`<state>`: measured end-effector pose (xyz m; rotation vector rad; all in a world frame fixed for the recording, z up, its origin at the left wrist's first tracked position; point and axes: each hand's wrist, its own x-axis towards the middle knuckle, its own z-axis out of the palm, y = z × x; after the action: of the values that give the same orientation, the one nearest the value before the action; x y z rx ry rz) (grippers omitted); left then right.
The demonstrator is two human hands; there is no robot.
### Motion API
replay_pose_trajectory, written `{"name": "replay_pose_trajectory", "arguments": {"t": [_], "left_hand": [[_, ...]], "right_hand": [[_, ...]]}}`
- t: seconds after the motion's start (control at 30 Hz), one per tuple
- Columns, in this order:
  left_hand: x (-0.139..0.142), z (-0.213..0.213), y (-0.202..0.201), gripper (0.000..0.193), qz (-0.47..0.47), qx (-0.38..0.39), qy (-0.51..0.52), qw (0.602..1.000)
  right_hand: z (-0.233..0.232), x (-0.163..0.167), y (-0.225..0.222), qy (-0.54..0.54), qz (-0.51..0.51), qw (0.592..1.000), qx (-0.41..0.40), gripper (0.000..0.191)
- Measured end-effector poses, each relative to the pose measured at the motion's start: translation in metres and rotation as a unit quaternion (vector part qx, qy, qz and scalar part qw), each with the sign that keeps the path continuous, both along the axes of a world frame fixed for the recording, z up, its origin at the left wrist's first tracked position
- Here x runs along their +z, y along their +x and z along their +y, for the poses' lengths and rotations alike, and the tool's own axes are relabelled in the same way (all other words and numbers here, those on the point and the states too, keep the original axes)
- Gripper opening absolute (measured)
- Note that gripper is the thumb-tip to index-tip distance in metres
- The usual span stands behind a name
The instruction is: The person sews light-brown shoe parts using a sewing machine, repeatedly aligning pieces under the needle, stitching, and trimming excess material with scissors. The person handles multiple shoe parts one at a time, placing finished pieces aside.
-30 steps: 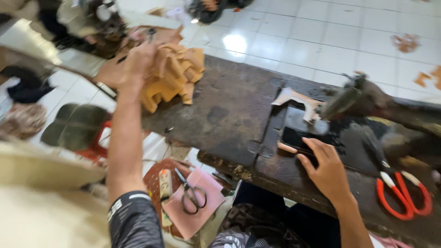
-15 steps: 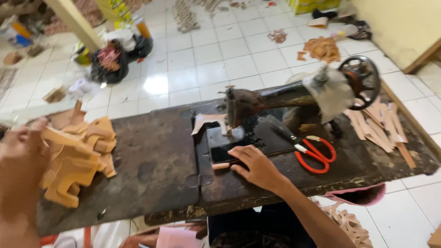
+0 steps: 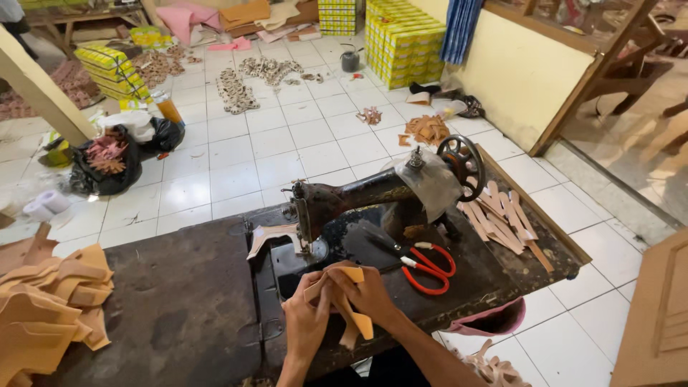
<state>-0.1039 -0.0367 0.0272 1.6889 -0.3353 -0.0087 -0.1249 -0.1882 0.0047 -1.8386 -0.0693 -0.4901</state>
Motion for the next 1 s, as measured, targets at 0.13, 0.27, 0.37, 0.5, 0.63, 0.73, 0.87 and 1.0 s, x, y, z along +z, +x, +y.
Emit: {"name": "replay_pose_trajectory", "arguments": {"t": [0.13,0.27,0.37,0.5,0.63,0.73,0.87,1.0], "left_hand": [[-0.016,0.018,0.004,0.028,0.063,-0.035,-0.037,0.997],[-0.024,0.029,0.003,0.030,0.142,-0.130,-0.116,0.974],[-0.027,0.031,0.002,0.029,0.160,-0.178,-0.188,0.953],[-0.040,0.035,0.005,0.028,0.156,-0.214,-0.233,0.936],[-0.053,0.035,0.008,0.031,0.220,-0.201,-0.273,0.915],[-0.055,0.036,0.005,0.034,0.231,-0.191,-0.321,0.898],[-0.053,0.039,0.005,0.038,0.243,-0.079,-0.404,0.878],[-0.058,0.046,0.001,0.037,0.186,0.006,-0.494,0.849]], "right_hand": [[-0.003,-0.002,0.002,0.022,0.033,0.999,0.017,0.022],[-0.005,0.006,-0.001,0.057,0.110,0.992,0.032,0.019],[-0.003,0.014,-0.003,0.043,0.125,0.990,0.056,0.018],[0.005,0.015,-0.005,0.076,0.144,0.985,0.055,0.017],[0.007,0.005,-0.004,0.037,0.113,0.993,0.024,0.020],[0.005,-0.004,0.000,-0.036,0.119,0.992,-0.006,0.025],[0.001,-0.009,0.001,0.087,0.127,0.988,0.022,0.032],[-0.004,-0.007,-0.005,0.300,0.152,0.938,0.084,0.047]]}}
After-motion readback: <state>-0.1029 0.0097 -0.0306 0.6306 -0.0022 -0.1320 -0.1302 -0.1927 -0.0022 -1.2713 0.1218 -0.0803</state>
